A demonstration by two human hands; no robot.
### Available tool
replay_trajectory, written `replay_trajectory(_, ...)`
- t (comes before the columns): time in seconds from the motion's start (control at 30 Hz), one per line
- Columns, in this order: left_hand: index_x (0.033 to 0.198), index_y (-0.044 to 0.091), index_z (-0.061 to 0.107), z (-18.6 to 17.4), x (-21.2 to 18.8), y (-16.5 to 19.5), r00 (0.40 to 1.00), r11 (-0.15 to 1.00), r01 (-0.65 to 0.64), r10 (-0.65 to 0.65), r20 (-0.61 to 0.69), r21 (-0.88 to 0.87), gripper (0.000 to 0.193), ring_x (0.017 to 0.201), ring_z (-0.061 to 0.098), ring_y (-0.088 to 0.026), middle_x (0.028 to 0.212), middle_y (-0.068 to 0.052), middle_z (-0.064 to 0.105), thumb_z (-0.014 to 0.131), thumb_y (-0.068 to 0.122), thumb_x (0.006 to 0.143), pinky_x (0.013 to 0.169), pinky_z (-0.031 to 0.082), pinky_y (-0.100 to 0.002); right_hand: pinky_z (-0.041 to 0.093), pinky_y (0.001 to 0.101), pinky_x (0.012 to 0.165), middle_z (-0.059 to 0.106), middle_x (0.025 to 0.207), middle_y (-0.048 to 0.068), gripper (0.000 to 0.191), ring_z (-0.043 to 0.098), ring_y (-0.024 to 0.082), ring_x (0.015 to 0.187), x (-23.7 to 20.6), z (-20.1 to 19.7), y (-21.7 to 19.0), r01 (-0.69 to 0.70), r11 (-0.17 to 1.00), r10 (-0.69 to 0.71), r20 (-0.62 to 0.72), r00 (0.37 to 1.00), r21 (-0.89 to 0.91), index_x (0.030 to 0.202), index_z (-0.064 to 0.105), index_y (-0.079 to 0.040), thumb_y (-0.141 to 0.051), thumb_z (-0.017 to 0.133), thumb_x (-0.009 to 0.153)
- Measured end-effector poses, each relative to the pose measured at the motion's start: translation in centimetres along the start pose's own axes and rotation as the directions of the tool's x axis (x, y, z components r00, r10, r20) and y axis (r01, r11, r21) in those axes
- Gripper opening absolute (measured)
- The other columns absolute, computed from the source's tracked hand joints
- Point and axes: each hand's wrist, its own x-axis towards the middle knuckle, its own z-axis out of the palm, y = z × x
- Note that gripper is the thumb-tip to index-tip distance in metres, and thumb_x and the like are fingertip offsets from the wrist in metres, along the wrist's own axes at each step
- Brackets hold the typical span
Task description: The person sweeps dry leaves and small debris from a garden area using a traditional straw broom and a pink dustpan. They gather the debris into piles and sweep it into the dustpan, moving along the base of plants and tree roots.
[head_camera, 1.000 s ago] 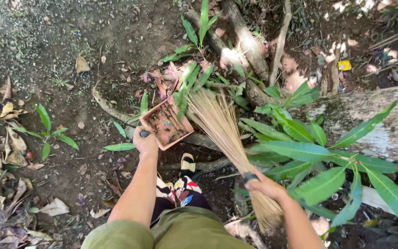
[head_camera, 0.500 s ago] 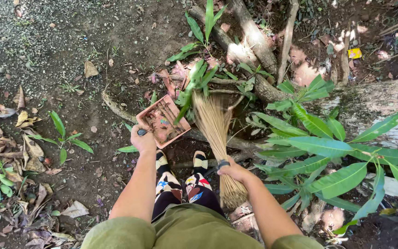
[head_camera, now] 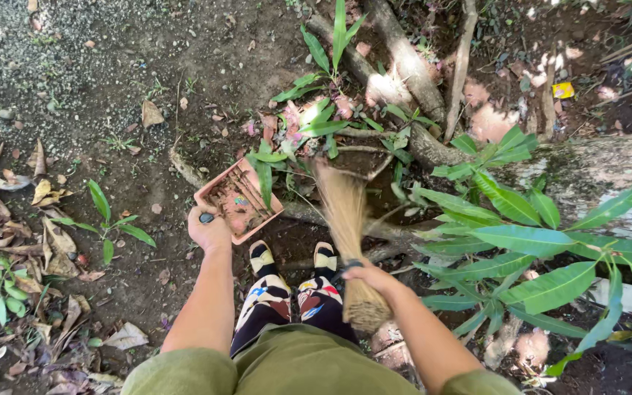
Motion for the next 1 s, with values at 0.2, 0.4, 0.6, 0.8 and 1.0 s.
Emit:
replay_trajectory(0.2,0.082,0.008,0.058,-3.2,1.1,0.9,0.993,0.995,0.097,-0.099,-0.063,-0.037,0.03,0.084,0.058,-0.014,0.087,0.0,0.061,0.053,-0.02,0.073,0.08,0.049,-0.028,0.058,0.0354,0.067,0.068,0.097,0.011,0.083,0.067,0.021,0.077,-1.8,7.7,-6.0,0.055,0.998,-0.057,0.191,0.98,0.019,0.152,0.044,-0.019,-0.026,0.074,0.075)
replay_trajectory(0.4,0.08,0.007,0.057,-4.1,3.5,1.1,0.993,0.995,-0.091,0.087,-0.082,-0.048,0.029,0.093,0.061,-0.012,0.101,0.002,0.066,0.054,-0.02,0.07,0.086,0.048,-0.026,0.061,0.0394,0.062,0.066,0.092,0.013,0.079,0.07,0.024,0.068,-7.9,3.3,-4.9,0.046,0.998,-0.052,0.203,0.978,0.033,0.148,0.044,-0.017,-0.02,0.074,0.076)
replay_trajectory(0.6,0.079,0.008,0.058,-3.4,3.1,1.0,0.999,0.997,0.047,-0.047,0.005,0.054,0.024,0.082,0.058,-0.013,0.083,-0.001,0.061,0.059,-0.016,0.075,0.077,0.048,-0.028,0.061,0.0456,0.06,0.063,0.08,0.016,0.065,0.068,0.031,0.065,-1.0,-0.6,0.1,0.071,0.956,-0.049,-0.084,0.995,0.285,0.131,0.052,-0.013,-0.012,0.074,0.071)
replay_trajectory(0.8,0.079,0.007,0.059,-0.8,1.0,1.3,0.996,0.999,-0.012,0.009,0.089,0.033,0.024,0.082,0.057,-0.014,0.084,-0.003,0.061,0.059,-0.017,0.074,0.077,0.048,-0.029,0.059,0.0333,0.071,0.074,0.094,0.012,0.054,0.072,0.019,0.075,8.2,4.8,-3.7,0.166,0.986,-0.164,-0.051,0.985,0.02,0.126,0.065,0.002,-0.015,0.08,0.077)
replay_trajectory(1.0,0.081,0.007,0.06,2.6,-0.3,0.5,0.993,0.995,-0.055,0.046,0.104,0.079,0.026,0.08,0.059,-0.015,0.081,-0.001,0.063,0.06,-0.017,0.073,0.077,0.049,-0.029,0.06,0.0444,0.059,0.064,0.079,0.013,0.084,0.066,0.026,0.062,-2.7,1.0,-2.1,0.097,0.974,-0.121,0.106,0.987,0.203,0.148,0.038,-0.022,-0.007,0.07,0.072)
